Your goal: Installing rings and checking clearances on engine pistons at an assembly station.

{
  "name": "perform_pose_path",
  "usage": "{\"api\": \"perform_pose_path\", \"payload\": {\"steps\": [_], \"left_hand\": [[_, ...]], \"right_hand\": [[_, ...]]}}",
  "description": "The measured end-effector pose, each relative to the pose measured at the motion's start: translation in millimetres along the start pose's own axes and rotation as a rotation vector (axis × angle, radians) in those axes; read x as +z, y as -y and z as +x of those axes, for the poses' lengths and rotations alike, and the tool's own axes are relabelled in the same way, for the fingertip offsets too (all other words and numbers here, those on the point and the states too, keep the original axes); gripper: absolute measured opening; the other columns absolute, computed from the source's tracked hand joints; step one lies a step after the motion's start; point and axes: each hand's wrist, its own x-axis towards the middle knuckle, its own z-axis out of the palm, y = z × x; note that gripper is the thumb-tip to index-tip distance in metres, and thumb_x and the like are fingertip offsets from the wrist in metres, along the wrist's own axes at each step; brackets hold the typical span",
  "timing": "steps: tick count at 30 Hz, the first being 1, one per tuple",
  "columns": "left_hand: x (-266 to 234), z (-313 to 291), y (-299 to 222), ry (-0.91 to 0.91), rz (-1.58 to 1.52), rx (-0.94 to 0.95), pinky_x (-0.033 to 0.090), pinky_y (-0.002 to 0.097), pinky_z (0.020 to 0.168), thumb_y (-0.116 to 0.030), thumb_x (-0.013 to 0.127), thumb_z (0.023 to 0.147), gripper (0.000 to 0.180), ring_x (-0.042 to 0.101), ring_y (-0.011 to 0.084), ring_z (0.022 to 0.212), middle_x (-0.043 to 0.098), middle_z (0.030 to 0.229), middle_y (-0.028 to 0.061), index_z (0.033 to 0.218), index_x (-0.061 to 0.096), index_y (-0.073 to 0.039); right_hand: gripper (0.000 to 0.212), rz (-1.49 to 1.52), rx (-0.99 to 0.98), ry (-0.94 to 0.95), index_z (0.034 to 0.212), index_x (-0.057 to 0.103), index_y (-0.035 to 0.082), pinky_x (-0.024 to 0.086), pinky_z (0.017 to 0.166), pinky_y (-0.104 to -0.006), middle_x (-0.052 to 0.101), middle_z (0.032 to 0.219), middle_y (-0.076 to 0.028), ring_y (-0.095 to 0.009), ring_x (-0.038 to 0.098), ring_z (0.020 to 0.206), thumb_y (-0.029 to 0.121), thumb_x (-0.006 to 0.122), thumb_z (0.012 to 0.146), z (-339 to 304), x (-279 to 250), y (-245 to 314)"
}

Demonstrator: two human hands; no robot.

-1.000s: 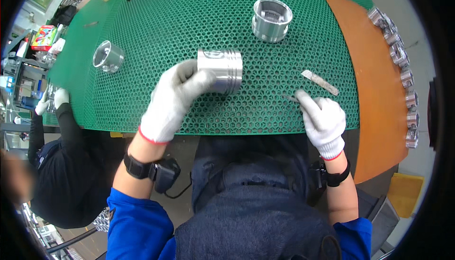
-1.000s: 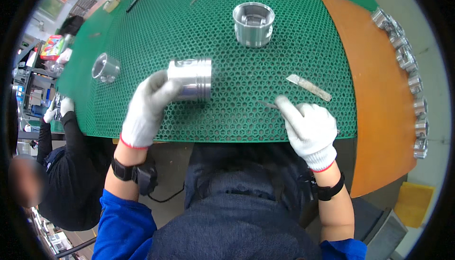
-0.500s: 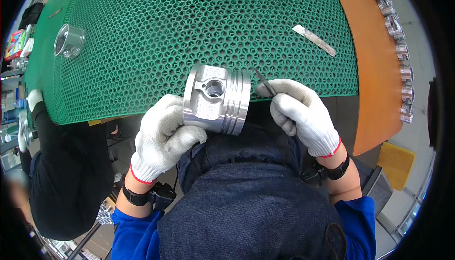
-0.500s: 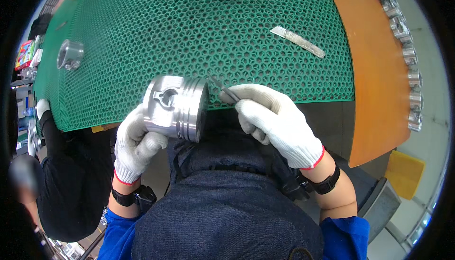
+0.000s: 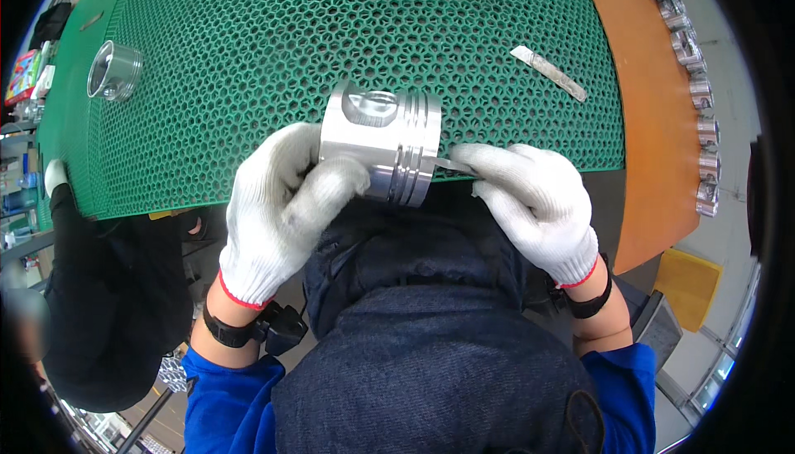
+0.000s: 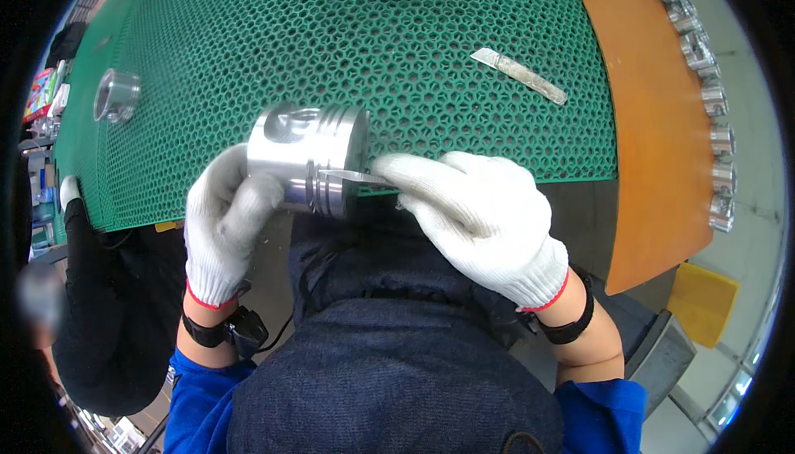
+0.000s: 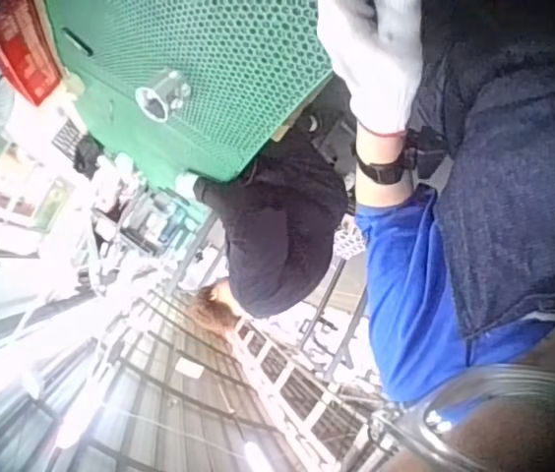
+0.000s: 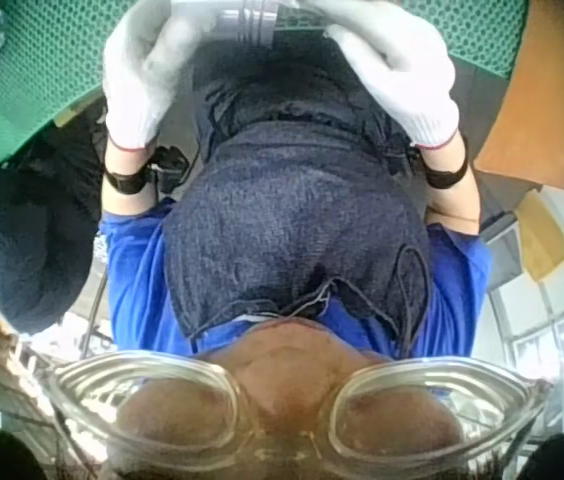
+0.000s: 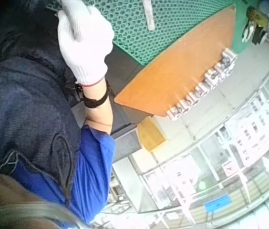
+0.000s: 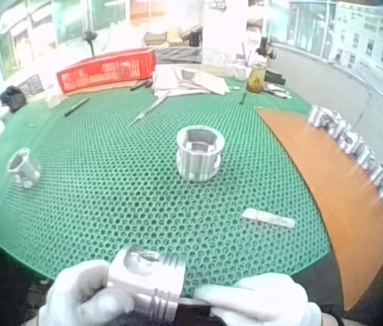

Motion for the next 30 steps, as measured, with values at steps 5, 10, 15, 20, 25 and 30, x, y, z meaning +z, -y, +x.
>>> {"api": "perform_pose_path", "payload": {"steps": [5,10,15,20,25,30], "left_hand": [[4,18,-9,-0.056,-0.033,0.014,0.047,0.0261,0.067,-0.019,0.064,0.090,0.027,0.056,0.0084,0.074,0.064,0.082,0.0046,0.100,0.067,0.006],[1,28,-14,-0.019,-0.060,-0.052,0.046,0.0257,0.073,-0.026,0.062,0.091,0.037,0.057,0.0093,0.079,0.065,0.087,0.0046,0.106,0.066,0.007],[-3,37,-22,0.055,-0.068,-0.114,0.047,0.0286,0.080,-0.032,0.059,0.090,0.045,0.059,0.0127,0.085,0.066,0.092,0.0071,0.109,0.064,0.009],[-2,41,-18,0.010,-0.114,-0.082,0.043,0.0226,0.065,-0.033,0.063,0.093,0.040,0.053,0.0068,0.072,0.063,0.079,0.0016,0.104,0.068,0.005],[-1,42,-23,-0.042,-0.246,-0.088,0.045,0.0252,0.063,-0.033,0.062,0.093,0.040,0.055,0.0079,0.070,0.065,0.081,0.0023,0.106,0.068,0.005],[-45,28,-21,-0.199,0.441,0.178,0.046,0.0362,0.061,-0.019,0.071,0.084,0.024,0.058,0.0275,0.065,0.058,0.073,0.0154,0.086,0.065,0.003]], "right_hand": [[0.034,-0.199,-0.109,-0.071,0.107,0.074,0.015,0.047,0.054,-0.0316,0.056,0.064,-0.004,-0.021,0.057,0.056,0.009,0.074,0.074,5,-2,-5],[0.036,-0.291,-0.202,-0.079,0.108,0.073,0.017,0.045,0.053,-0.0333,0.055,0.064,-0.002,-0.022,0.055,0.056,0.012,0.072,0.073,4,-4,-10],[0.040,-0.432,-0.265,-0.052,0.110,0.072,0.020,0.043,0.052,-0.0335,0.054,0.066,0.001,-0.020,0.051,0.057,0.014,0.067,0.071,-1,-5,-16],[0.041,-0.602,-0.316,0.006,0.111,0.070,0.022,0.042,0.053,-0.0327,0.048,0.064,0.002,-0.017,0.049,0.057,0.013,0.065,0.072,1,-5,-12],[0.041,-0.708,-0.275,0.060,0.110,0.069,0.024,0.043,0.053,-0.0327,0.042,0.063,0.002,-0.018,0.049,0.058,0.012,0.064,0.071,3,0,-11],[0.034,-0.602,-0.167,0.063,0.107,0.070,0.024,0.044,0.052,-0.0338,0.045,0.062,0.001,-0.019,0.052,0.057,0.014,0.070,0.074,-7,-14,-19]]}}
